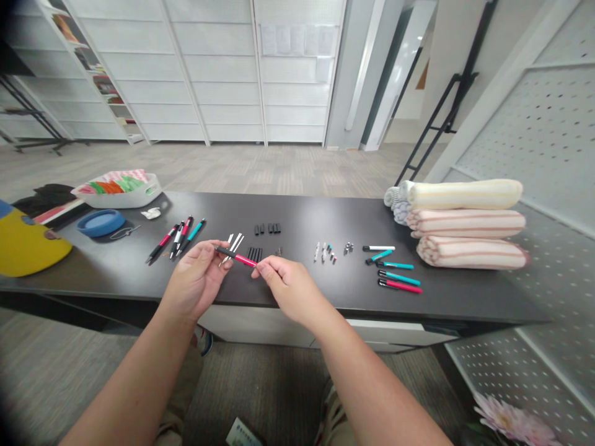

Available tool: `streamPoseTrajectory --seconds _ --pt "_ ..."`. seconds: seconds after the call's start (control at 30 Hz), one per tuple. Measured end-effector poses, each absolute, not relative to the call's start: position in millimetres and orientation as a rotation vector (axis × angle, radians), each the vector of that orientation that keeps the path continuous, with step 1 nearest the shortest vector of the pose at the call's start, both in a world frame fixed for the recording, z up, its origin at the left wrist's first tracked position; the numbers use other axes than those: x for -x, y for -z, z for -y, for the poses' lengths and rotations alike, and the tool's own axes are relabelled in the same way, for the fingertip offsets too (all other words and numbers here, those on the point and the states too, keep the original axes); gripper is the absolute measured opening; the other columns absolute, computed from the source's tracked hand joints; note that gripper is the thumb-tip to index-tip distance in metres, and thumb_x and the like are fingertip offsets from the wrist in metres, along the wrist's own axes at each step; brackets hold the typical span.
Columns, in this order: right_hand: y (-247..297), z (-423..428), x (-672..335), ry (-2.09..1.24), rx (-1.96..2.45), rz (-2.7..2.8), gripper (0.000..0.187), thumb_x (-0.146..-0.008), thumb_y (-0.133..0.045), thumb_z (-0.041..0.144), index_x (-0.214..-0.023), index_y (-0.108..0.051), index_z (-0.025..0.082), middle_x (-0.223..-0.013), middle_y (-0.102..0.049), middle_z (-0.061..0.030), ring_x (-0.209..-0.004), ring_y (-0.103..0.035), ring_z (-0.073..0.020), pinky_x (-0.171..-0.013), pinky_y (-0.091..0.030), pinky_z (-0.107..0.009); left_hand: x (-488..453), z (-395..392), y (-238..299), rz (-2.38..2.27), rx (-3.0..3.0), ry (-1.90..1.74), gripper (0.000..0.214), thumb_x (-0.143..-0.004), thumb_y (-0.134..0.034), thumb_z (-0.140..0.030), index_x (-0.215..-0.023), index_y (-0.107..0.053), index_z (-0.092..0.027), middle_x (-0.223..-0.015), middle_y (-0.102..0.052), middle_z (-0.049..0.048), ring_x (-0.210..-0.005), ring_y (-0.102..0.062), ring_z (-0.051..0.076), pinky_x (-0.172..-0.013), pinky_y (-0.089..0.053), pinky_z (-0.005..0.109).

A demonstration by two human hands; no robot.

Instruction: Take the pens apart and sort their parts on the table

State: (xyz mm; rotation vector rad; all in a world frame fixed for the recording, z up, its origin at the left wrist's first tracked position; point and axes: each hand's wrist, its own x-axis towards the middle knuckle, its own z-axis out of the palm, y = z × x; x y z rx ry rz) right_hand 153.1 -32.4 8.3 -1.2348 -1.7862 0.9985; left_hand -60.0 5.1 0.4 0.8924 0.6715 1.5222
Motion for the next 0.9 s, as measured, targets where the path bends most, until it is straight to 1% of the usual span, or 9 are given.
streamPoseTrajectory --seconds 0.1,0.17,0.33,0.47,0.57,0.63,0.7,0.8,0.9 --pt "-10 32 -152 -0.928 1.244 1.817 0.045 -0.107 -0.044 0.052 -0.101 -0.077 0.022 -0.065 -0.053 0.0028 -0.061 -0.045 -0.0138 -0.062 -0.033 -0.025 59 -6 -2 -0.708 -0.885 -1.548 0.026 -0.081 -0.09 -0.036 -0.086 -0.074 -0.016 -0.094 -0.074 0.0053 -0.076 -0.061 0.011 -0.067 -0.051 0.023" --pt "-10 32 -151 -0.897 1.241 1.822 0.043 -0.107 -0.045 0.051 -0.101 -0.077 0.022 -0.068 -0.057 0.0021 -0.063 -0.047 -0.0137 -0.063 -0.034 -0.025 59 -6 -2 -0.705 -0.875 -1.553 0.027 -0.081 -0.091 -0.036 -0.086 -0.073 -0.016 -0.094 -0.074 0.0048 -0.075 -0.061 0.011 -0.066 -0.05 0.023" --pt "-8 32 -151 -0.953 1.227 1.767 0.043 -0.108 -0.045 0.053 -0.104 -0.076 0.023 -0.069 -0.057 0.0029 -0.062 -0.047 -0.0129 -0.06 -0.033 -0.025 58 -3 -2 -0.686 -0.968 -1.463 0.035 -0.085 -0.086 -0.037 -0.112 -0.077 -0.017 -0.103 -0.076 0.0092 -0.079 -0.063 0.013 -0.069 -0.05 0.025" --pt "-9 34 -149 -0.988 1.209 1.781 0.043 -0.108 -0.044 0.053 -0.105 -0.073 0.022 -0.068 -0.059 0.003 -0.059 -0.049 -0.0126 -0.058 -0.035 -0.024 52 4 -1 -0.762 -1.198 -1.293 0.031 -0.093 -0.078 -0.04 -0.111 -0.077 -0.015 -0.108 -0.077 0.0133 -0.086 -0.066 0.017 -0.079 -0.051 0.029" --pt "-10 35 -147 -1.017 1.163 1.856 0.04 -0.108 -0.046 0.052 -0.099 -0.072 0.022 -0.077 -0.068 0.0004 -0.064 -0.056 -0.013 -0.062 -0.041 -0.025 50 9 -1 -0.735 -1.27 -1.287 0.029 -0.1 -0.067 -0.046 -0.109 -0.072 -0.018 -0.098 -0.076 0.0091 -0.084 -0.066 0.019 -0.083 -0.052 0.032" --pt "-9 36 -146 -1.043 1.152 1.837 0.038 -0.106 -0.049 0.054 -0.105 -0.072 0.024 -0.089 -0.073 -0.0018 -0.068 -0.059 -0.0135 -0.063 -0.045 -0.025 53 9 -4 -0.756 -1.336 -1.374 0.029 -0.105 -0.058 -0.049 -0.111 -0.068 -0.022 -0.086 -0.07 0.0039 -0.08 -0.064 0.018 -0.08 -0.052 0.032" --pt "-8 35 -147 -1.084 1.156 1.738 0.041 -0.106 -0.048 0.058 -0.11 -0.07 0.024 -0.096 -0.073 -0.0029 -0.066 -0.061 -0.0132 -0.061 -0.047 -0.025 61 9 -9 -0.902 -1.561 -1.445 0.028 -0.107 -0.053 -0.047 -0.115 -0.067 -0.025 -0.082 -0.066 0.0015 -0.078 -0.062 0.018 -0.08 -0.05 0.031" --pt "-5 34 -151 -1.125 1.155 1.595 0.05 -0.106 -0.038 0.065 -0.097 -0.064 0.023 -0.083 -0.067 -0.0008 -0.059 -0.058 -0.0121 -0.056 -0.046 -0.024 74 5 -16 -1.122 -2.165 -1.325 0.024 -0.106 -0.056 -0.038 -0.118 -0.072 -0.024 -0.097 -0.071 0.0063 -0.091 -0.064 0.022 -0.089 -0.047 0.035" --pt "-4 33 -154 -1.058 1.195 1.587 0.058 -0.107 -0.029 0.069 -0.086 -0.058 0.023 -0.07 -0.059 0.0012 -0.057 -0.053 -0.0128 -0.056 -0.042 -0.024 80 2 -15 -1.118 -2.58 -1.1 0.025 -0.105 -0.058 -0.035 -0.12 -0.075 -0.025 -0.101 -0.074 0.0085 -0.094 -0.064 0.025 -0.087 -0.044 0.037"
